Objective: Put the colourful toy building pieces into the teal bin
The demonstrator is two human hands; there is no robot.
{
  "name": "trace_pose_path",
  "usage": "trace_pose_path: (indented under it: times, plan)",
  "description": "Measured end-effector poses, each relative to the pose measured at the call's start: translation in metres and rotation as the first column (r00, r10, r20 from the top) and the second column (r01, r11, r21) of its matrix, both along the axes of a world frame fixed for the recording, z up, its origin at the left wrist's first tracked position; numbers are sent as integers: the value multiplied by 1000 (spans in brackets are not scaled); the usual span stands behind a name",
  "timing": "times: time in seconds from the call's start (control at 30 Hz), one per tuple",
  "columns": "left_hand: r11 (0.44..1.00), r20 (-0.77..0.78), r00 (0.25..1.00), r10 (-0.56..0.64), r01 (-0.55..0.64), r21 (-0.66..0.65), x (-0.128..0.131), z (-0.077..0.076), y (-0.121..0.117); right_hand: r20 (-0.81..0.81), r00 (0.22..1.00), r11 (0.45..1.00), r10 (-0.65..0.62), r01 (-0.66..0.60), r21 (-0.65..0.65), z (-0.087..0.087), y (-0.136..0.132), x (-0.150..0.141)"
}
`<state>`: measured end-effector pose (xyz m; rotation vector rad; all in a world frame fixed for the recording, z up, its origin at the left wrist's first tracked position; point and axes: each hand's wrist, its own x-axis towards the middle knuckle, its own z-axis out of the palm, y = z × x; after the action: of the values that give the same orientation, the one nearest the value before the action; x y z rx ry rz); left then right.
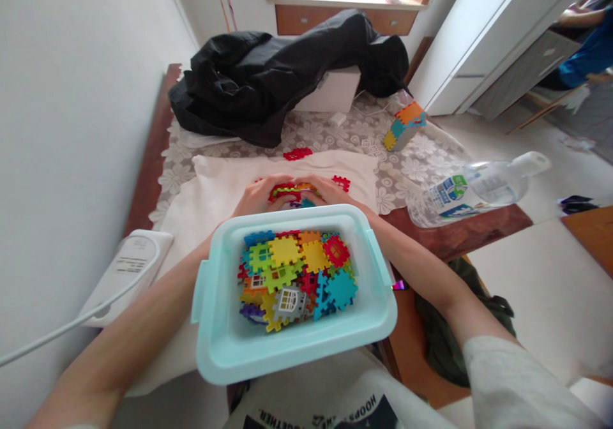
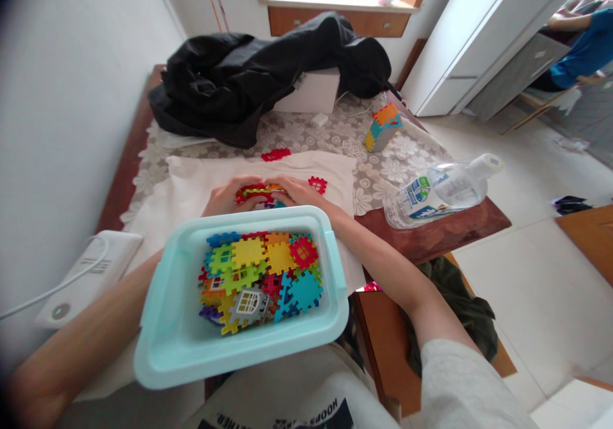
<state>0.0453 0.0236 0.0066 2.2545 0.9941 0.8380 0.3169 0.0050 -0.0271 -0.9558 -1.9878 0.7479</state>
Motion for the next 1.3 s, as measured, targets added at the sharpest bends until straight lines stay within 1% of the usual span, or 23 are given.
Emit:
trace_pose_path:
  times: [0.13,0.2,0.33,0.4,0.47,0.53,0.6,0.73,0.83,0.9,0.97,1.0,1.03,1.07,1.13,1.2,1.3]
  plan:
    - [998,-41,999,31,-34,-61,1,1,2,60,998,999,30,-28,-47,3,-5,2]
    - [998,-40,999,27,-29,-58,2,0,5,56,998,998,34,-31,-46,4,-6,2]
    - [1000,-46,999,-3,2,-31,1,-6,11,59,994,996,86,-86,-14,3,-5,2]
    - [998,-36,999,-10,8,-61,-1,-10,12,81,990,993,117,-118,13,2,-2,2]
    - [995,20,999,-30,32,-93,-2,-15,12,99,988,991,120,-125,40,1,0,3]
    - [991,84,993,-79,87,-102,-1,-17,12,113,989,992,97,-104,64,0,0,3]
    - [988,121,986,-119,130,-85,0,-16,11,130,990,995,52,-63,83,0,0,3]
    - [990,131,984,-124,131,-43,1,-12,10,136,989,994,-50,36,103,-3,0,4]
    - [994,102,989,-103,107,-37,2,-14,12,75,992,990,-103,95,107,-6,4,2]
    - [998,75,996,-52,55,-29,2,-17,15,-26,987,985,-158,160,72,-6,7,1]
    - [1000,60,998,0,1,-21,3,-20,18,-188,957,975,-222,220,-30,0,9,1]
    - [1000,51,999,13,-11,-23,3,-20,18,-292,926,970,-240,219,-102,5,9,2]
    - [1000,42,999,15,-14,-28,4,-20,18,-400,885,968,-237,179,-176,11,9,4]
    - [999,25,1000,4,-3,-35,5,-19,17,-499,840,965,-212,100,-242,19,7,7]
    - [999,-31,999,-39,38,-30,6,-16,15,-648,752,944,-123,-112,-309,35,1,15]
    - [996,-94,992,-84,84,-2,7,-13,14,-706,708,913,-8,-283,-294,53,-9,23]
    - [990,-161,979,-122,131,44,7,-11,17,-671,711,875,212,-444,-194,77,-25,31]
